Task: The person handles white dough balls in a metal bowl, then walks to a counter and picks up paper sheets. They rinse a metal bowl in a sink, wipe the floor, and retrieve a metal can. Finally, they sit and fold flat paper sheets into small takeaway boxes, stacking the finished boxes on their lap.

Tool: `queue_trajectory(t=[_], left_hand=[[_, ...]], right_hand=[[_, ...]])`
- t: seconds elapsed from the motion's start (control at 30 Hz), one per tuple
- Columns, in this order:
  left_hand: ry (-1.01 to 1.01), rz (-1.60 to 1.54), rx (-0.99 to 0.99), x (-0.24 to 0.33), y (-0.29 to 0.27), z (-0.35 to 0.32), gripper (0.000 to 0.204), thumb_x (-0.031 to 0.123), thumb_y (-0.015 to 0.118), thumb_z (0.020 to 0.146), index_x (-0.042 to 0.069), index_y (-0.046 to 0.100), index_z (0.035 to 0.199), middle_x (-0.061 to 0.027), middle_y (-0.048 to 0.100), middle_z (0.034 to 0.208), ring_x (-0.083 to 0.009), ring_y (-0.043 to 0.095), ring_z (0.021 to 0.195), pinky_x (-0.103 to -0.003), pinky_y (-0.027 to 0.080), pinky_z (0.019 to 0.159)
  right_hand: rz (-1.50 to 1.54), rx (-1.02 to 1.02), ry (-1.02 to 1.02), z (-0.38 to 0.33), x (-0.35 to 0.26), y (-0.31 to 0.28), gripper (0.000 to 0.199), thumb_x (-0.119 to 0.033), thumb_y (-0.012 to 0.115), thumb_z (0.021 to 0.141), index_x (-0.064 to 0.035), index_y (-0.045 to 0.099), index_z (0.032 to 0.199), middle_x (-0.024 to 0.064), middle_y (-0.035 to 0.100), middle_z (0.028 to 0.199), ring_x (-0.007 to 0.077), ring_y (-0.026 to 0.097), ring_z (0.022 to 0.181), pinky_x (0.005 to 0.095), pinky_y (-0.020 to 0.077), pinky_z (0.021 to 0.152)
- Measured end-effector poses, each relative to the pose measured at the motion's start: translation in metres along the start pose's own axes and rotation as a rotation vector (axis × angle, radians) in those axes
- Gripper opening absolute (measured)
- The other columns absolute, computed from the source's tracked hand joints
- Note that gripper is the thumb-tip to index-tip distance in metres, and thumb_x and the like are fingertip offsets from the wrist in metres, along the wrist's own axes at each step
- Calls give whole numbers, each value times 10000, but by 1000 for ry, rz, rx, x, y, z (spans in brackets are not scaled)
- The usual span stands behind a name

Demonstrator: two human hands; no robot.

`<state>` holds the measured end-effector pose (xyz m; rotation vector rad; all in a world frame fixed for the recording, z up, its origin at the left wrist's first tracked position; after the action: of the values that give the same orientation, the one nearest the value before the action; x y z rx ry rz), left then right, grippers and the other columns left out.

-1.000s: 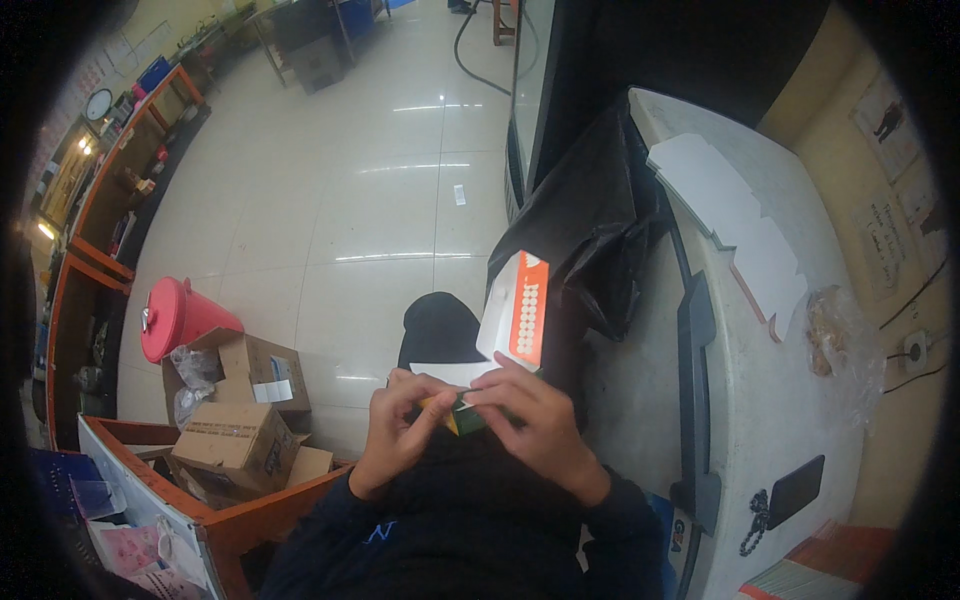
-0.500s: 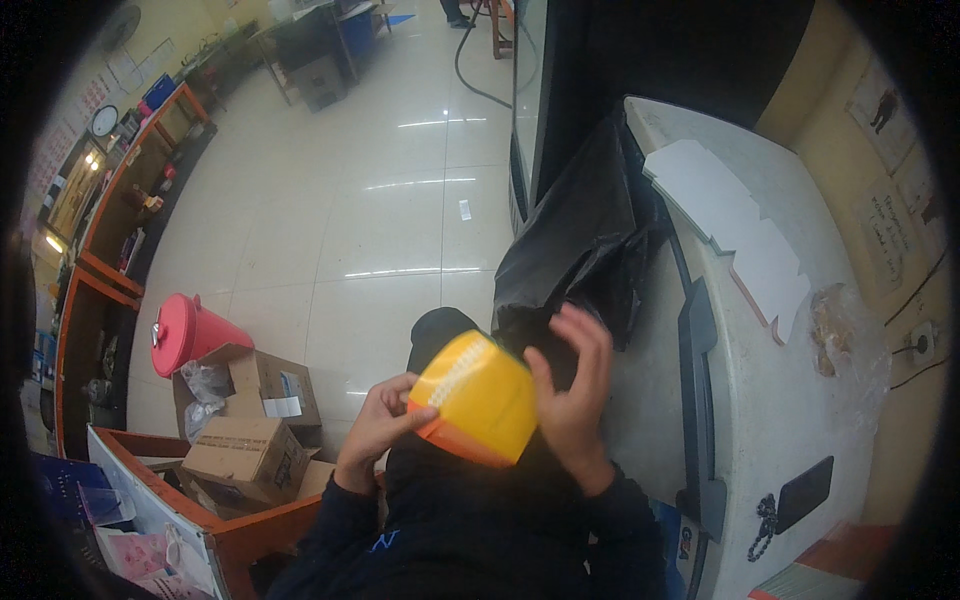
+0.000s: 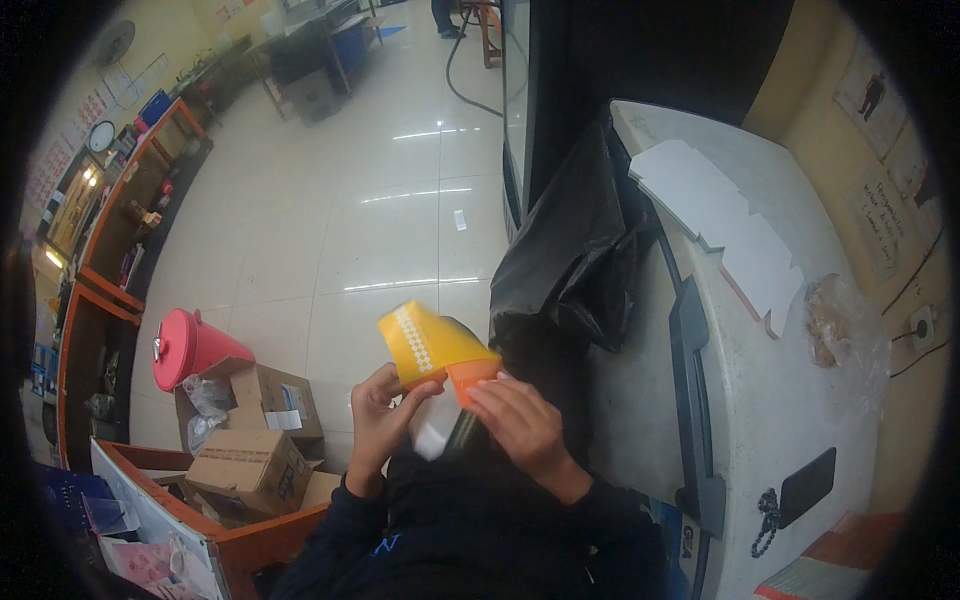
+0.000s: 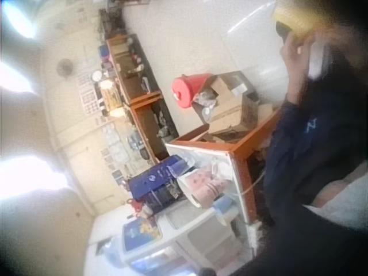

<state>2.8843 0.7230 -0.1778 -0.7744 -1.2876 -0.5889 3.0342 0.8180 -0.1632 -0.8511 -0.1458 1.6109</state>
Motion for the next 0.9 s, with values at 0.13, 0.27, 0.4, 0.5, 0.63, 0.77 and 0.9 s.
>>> queue_trajectory(t=[0.13,0.27,0.4,0.5,0.63,0.77,0.9], left_hand=[[412,516,157,10,2,-9,90,69,695,768,19,628,802,-105,640,773,-254,635,708,-306,482,627],[514,497,204,10,14,-18,90,22,665,773,-4,587,807,-123,616,784,-299,606,715,-344,477,637],[467,435,131,12,25,-23,123,-29,622,778,-50,571,888,-174,603,849,-345,588,788,-379,471,689],[432,446,48,14,29,-24,117,-44,601,786,-54,570,898,-178,600,859,-346,581,833,-386,464,712],[431,423,52,17,31,-23,101,-47,591,794,-55,574,894,-179,597,853,-347,578,828,-386,461,707],[390,328,122,17,30,-22,100,-38,599,802,-50,596,901,-180,604,858,-344,592,793,-363,469,692],[437,316,130,22,34,-25,148,-24,626,794,-44,617,940,-180,621,867,-329,611,783,-342,477,689]], right_hand=[[245,43,317,10,13,2,129,-52,698,758,-27,645,873,106,633,853,241,628,796,324,492,683],[373,6,387,8,14,8,87,-55,666,794,-13,629,860,110,614,818,263,620,838,331,487,754],[396,8,474,3,17,8,82,-51,634,821,-1,613,883,123,597,832,273,611,849,340,481,786],[407,2,466,5,17,7,80,-42,613,836,6,596,898,126,581,831,274,604,836,343,479,790],[440,-29,464,5,16,7,79,-46,601,847,10,580,899,125,570,831,275,593,825,343,480,792],[252,100,314,1,10,-1,111,-52,635,825,-29,583,921,113,590,907,267,591,850,355,477,809],[76,196,38,-2,-2,-5,198,-52,673,792,-70,579,965,86,600,989,255,581,899,378,475,825]])
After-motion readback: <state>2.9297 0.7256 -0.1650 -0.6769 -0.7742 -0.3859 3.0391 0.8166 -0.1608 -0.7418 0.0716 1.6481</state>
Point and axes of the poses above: each hand's wrist, its own z-axis towards the middle knuckle, its own y-axis out of the palm, x = y × z, the point moved 4 cm from there along z, towards the middle knuckle
